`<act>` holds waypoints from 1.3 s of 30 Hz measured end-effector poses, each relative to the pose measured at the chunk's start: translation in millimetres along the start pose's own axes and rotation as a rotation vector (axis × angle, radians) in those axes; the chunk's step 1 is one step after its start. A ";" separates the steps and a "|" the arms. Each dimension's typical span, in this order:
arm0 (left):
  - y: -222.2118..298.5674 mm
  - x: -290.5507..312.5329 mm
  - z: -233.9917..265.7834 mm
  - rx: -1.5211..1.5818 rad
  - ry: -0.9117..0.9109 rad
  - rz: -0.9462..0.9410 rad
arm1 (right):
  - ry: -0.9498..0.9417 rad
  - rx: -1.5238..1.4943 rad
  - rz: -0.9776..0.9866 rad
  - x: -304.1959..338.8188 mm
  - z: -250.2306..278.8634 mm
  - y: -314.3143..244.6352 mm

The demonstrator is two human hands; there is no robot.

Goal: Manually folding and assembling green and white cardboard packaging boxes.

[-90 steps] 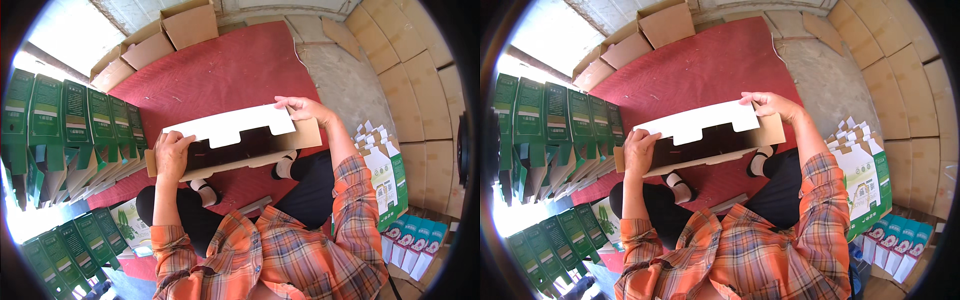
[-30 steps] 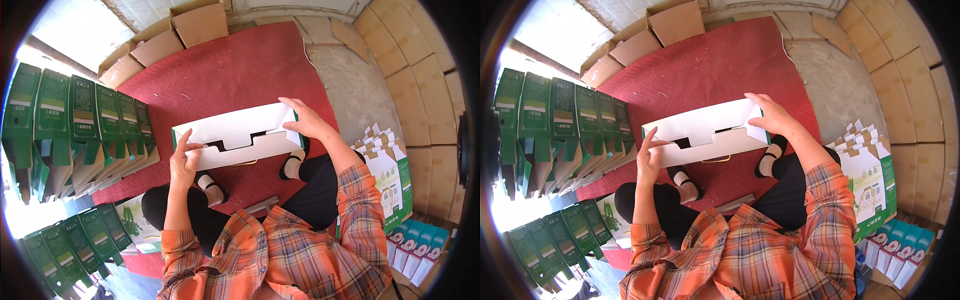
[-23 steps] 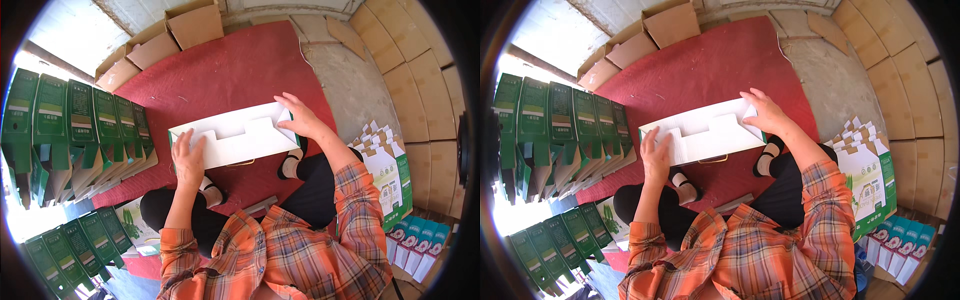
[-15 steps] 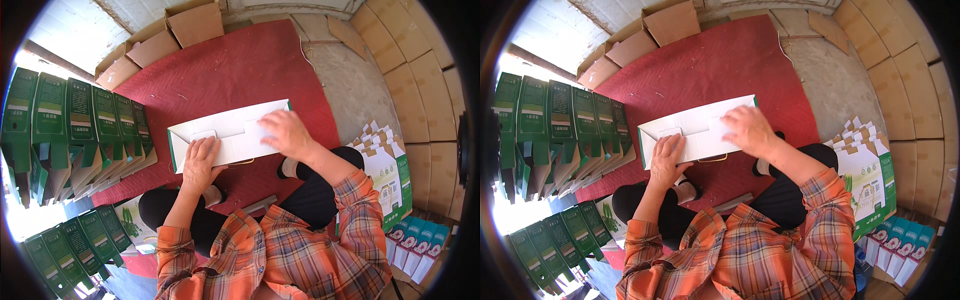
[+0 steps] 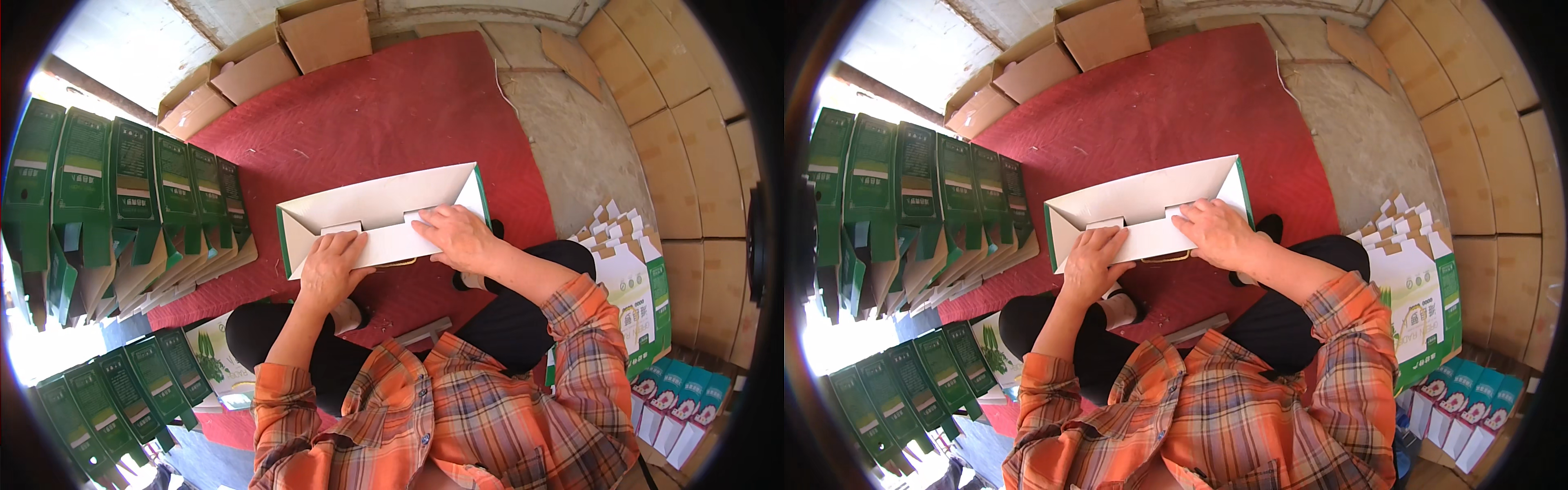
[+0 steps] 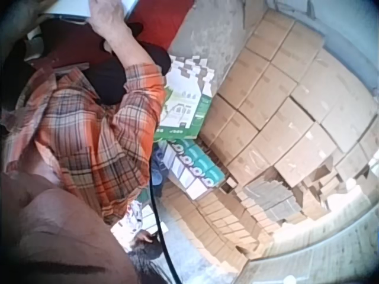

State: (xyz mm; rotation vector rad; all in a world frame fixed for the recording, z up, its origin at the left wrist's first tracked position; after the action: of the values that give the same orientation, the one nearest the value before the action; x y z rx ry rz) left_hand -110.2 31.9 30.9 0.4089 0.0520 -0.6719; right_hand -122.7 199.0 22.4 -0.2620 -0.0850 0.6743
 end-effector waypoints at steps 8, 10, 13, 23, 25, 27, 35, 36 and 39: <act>0.2 0.3 7.8 0.020 0.069 -0.028 | -0.004 -0.202 -0.005 -4.3 15.1 9.8; -0.6 1.5 9.0 0.044 0.075 -0.021 | 0.011 -0.243 -0.002 -3.5 17.3 13.2; 0.0 2.2 12.6 0.071 0.082 -0.024 | -0.028 -0.214 -0.016 -3.3 14.1 14.6; -5.8 0.4 10.5 0.127 0.097 -0.022 | -0.054 -0.231 -0.045 -7.1 11.2 16.1; -10.5 5.1 21.6 0.199 0.172 -0.016 | -0.018 -0.231 -0.023 -6.9 16.8 21.3; -31.5 13.7 39.0 0.261 0.324 0.094 | 0.229 -0.607 -0.156 -5.9 39.5 57.7; -194.2 80.9 -20.5 1.019 0.685 1.070 | 0.332 -0.867 -0.865 31.0 -37.0 217.5; -199.2 80.3 -44.6 1.156 0.550 1.133 | 0.171 -0.925 -0.936 34.3 -63.9 224.8; -175.4 95.4 -57.0 1.264 0.354 1.327 | -0.357 -1.102 -1.186 35.1 -74.7 153.6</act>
State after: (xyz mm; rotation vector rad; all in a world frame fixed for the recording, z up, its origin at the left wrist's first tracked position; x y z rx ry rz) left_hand -138.4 -126.7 -100.0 1.5730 -0.3120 0.8012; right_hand -176.2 320.4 -90.8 -1.0327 -0.8908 -0.5931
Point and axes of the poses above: each hand's wrist, its own x-axis away from the middle knuckle, its own z-axis out of the back of the hand, y = z × x, the point moved 9 cm from there along -x, towards the middle knuckle, and after that the axes turned 5 degrees about -z, right-handed, at the moved point
